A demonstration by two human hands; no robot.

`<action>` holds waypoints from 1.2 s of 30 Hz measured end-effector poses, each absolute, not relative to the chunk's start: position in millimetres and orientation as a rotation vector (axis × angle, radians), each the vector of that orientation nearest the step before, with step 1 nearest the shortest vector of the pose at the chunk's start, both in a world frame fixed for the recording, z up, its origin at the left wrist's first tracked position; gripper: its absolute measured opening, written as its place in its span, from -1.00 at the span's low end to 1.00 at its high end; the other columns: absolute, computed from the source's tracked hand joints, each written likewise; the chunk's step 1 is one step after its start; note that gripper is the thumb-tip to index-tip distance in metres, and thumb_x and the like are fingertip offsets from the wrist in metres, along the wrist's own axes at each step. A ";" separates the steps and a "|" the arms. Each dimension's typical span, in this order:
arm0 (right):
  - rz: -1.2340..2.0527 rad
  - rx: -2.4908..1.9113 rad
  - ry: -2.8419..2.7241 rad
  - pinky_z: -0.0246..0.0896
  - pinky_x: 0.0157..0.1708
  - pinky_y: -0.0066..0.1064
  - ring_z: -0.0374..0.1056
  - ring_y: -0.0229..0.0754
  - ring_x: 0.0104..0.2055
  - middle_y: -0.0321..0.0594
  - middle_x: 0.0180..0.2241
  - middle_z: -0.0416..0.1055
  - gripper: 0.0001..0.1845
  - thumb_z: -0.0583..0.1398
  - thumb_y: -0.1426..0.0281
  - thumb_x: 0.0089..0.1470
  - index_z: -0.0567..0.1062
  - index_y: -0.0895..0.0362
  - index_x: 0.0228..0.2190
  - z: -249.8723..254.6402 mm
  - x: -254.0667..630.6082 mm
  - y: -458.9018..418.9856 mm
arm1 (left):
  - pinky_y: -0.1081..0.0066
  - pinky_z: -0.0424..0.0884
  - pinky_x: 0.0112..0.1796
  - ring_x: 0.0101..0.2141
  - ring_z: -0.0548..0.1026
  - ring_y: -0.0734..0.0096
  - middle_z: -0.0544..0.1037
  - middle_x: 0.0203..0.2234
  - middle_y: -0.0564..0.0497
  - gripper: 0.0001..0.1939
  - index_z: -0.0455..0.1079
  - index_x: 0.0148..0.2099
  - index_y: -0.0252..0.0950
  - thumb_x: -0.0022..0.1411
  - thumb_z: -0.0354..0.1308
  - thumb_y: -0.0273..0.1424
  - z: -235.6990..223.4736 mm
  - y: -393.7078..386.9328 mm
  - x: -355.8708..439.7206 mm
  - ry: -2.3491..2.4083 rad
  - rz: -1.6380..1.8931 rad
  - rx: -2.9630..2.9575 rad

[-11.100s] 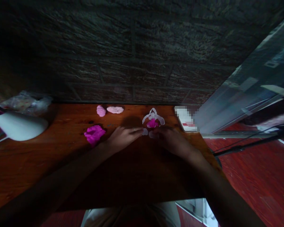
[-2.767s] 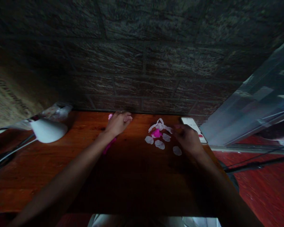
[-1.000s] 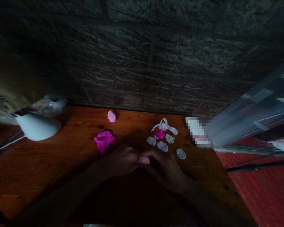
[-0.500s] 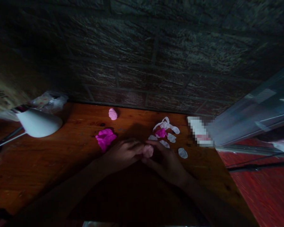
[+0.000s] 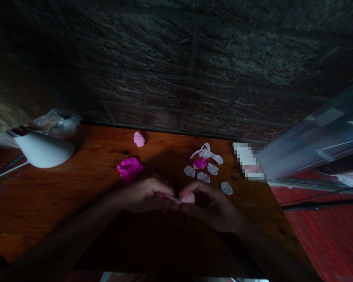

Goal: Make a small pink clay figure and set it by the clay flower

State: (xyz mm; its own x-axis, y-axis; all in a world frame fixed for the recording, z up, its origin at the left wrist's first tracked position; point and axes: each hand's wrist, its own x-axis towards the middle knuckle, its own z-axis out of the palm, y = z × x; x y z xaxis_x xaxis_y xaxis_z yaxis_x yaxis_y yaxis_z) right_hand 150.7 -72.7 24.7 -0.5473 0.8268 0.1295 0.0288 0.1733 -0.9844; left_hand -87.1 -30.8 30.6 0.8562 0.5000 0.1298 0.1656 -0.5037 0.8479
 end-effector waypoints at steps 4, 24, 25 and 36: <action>1.421 -0.776 -1.693 0.36 -0.33 -0.49 0.44 -0.32 -0.34 -0.35 -0.34 0.54 -0.81 0.40 0.45 0.12 0.55 0.05 -0.22 29.6 151.3 -75.2 | 0.53 0.21 -0.51 -0.58 0.36 0.54 0.46 -0.63 0.06 -0.48 0.44 -0.44 -0.33 0.44 0.08 -0.05 37.3 -27.6 -89.1 0.510 0.434 1.800; 1.162 -0.671 -2.043 0.42 0.20 -0.23 0.53 -0.21 0.15 -0.22 0.10 0.61 -0.60 0.13 0.54 0.35 0.51 -0.01 0.12 9.7 131.8 -76.1 | 0.56 0.23 -0.61 -0.65 0.29 0.64 0.54 -0.45 0.03 -0.66 0.53 -0.12 -0.35 0.24 0.38 -0.17 15.0 -4.3 -84.6 0.523 0.997 0.828; 1.148 -0.667 -2.074 0.40 0.22 -0.23 0.51 -0.20 0.17 -0.21 0.13 0.58 -0.57 0.12 0.55 0.35 0.50 -0.01 0.15 9.8 132.3 -76.4 | 0.56 0.24 -0.61 -0.64 0.29 0.64 0.51 -0.47 0.05 -0.60 0.52 -0.12 -0.37 0.23 0.38 -0.12 15.2 -4.4 -85.1 0.527 0.978 0.829; 0.562 -0.920 -2.096 0.47 0.12 -0.13 0.53 -0.06 0.08 -0.02 0.21 0.46 -0.45 0.25 0.42 0.28 0.37 -0.02 0.26 20.8 138.5 -66.1 | 0.56 0.27 -0.69 -0.69 0.39 0.53 0.43 -0.60 0.17 -0.65 0.35 -0.29 -0.27 0.09 0.42 -0.20 14.4 -23.7 -81.3 1.019 0.689 1.485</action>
State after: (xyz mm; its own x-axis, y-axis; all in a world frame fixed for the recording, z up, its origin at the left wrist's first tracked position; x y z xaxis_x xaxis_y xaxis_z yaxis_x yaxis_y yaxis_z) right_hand 138.5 -66.1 20.8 -0.4475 0.7612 0.4694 0.4239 0.6427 -0.6381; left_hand -81.3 -23.7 14.4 0.4511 0.8839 -0.1237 0.2148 0.0270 0.9763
